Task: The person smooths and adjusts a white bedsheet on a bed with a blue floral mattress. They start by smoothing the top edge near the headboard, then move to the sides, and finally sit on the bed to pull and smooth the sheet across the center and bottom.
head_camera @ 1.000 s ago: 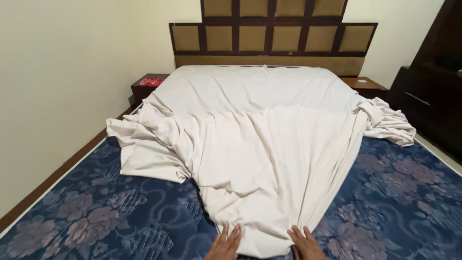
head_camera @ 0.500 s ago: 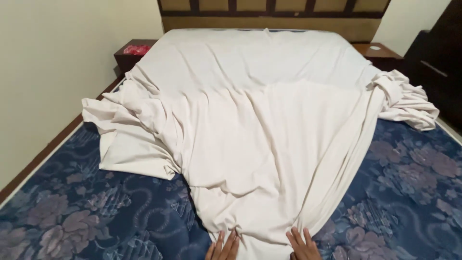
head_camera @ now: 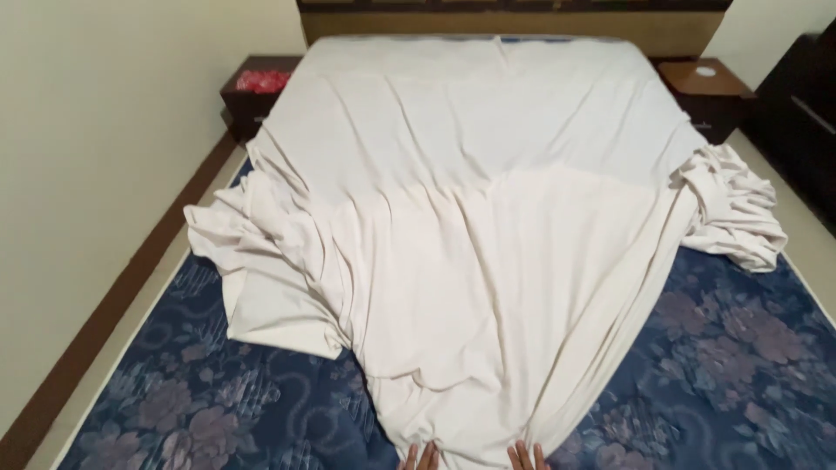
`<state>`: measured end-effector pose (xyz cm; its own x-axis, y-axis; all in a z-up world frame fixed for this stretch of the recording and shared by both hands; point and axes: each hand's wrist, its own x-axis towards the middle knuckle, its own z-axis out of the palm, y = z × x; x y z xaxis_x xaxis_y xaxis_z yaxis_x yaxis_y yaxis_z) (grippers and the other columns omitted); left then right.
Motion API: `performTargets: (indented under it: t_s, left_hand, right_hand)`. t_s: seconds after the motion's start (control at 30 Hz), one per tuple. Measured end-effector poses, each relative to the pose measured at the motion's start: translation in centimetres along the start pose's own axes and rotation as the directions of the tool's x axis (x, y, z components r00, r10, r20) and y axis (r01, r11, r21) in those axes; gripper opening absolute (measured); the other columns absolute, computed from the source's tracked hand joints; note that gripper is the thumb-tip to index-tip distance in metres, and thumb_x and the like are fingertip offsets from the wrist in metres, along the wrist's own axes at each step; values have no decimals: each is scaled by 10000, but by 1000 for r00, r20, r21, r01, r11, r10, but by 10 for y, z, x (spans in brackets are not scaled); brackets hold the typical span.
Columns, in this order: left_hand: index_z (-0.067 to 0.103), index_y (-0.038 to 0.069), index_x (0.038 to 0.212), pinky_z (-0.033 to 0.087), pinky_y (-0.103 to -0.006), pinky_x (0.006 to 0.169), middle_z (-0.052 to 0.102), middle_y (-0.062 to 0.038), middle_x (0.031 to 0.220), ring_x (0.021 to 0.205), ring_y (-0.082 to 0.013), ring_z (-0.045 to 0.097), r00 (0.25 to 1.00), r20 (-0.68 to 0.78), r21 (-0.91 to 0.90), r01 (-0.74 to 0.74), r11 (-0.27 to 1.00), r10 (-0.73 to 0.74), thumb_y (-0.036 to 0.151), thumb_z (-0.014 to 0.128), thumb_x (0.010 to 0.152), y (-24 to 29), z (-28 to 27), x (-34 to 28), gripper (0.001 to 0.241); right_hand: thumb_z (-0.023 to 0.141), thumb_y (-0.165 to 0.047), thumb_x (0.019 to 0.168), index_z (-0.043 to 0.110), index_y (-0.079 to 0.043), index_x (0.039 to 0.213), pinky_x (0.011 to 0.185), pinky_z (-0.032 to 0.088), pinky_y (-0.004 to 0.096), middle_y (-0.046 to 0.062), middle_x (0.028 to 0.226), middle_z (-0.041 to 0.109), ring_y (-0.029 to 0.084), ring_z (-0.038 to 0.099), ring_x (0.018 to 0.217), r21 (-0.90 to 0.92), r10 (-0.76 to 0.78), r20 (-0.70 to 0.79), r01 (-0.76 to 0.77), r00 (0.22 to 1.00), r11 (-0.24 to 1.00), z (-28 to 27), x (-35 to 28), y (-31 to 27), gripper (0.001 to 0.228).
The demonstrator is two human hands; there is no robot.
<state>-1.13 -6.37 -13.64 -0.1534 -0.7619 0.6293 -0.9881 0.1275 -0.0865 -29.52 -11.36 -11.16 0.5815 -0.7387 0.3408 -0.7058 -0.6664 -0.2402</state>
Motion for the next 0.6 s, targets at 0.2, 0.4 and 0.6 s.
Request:
performTargets:
  t_s: [0.2, 0.4, 0.6]
  left_hand:
    - [422, 67, 1517, 327, -446, 1131, 421, -93, 1585, 1448, -320, 381, 967, 253, -168, 88, 982, -43, 214, 500, 933, 1, -84, 7, 608]
    - [356, 27, 1574, 300, -428, 1196, 359, -133, 1640, 1526, -327, 312, 877, 478, -340, 239, 910, -52, 123, 456, 925, -15, -183, 70, 663]
    - [285, 22, 1585, 173, -401, 1245, 294, -111, 1666, 1541, -258, 233, 820, 572, -158, 102, 982, 7, 57, 417, 883, -81, -244, 250, 715]
  right_hand:
    - [618, -193, 854, 471, -153, 1469, 1017, 385, 603, 136, 1556, 412, 474, 330, 1421, 71, 65, 98, -73, 993, 995, 35, -15, 31, 633]
    - [577, -113, 887, 428, -145, 1504, 1130, 314, 592, 96, 1602, 363, 419, 276, 1490, 99, 143, 166, -161, 976, 982, -133, 35, -37, 635]
    - [543, -85, 893, 342, -154, 1551, 1211, 251, 530, 63, 1605, 383, 360, 253, 1529, -61, 96, 220, -84, 971, 995, -250, 191, -32, 692]
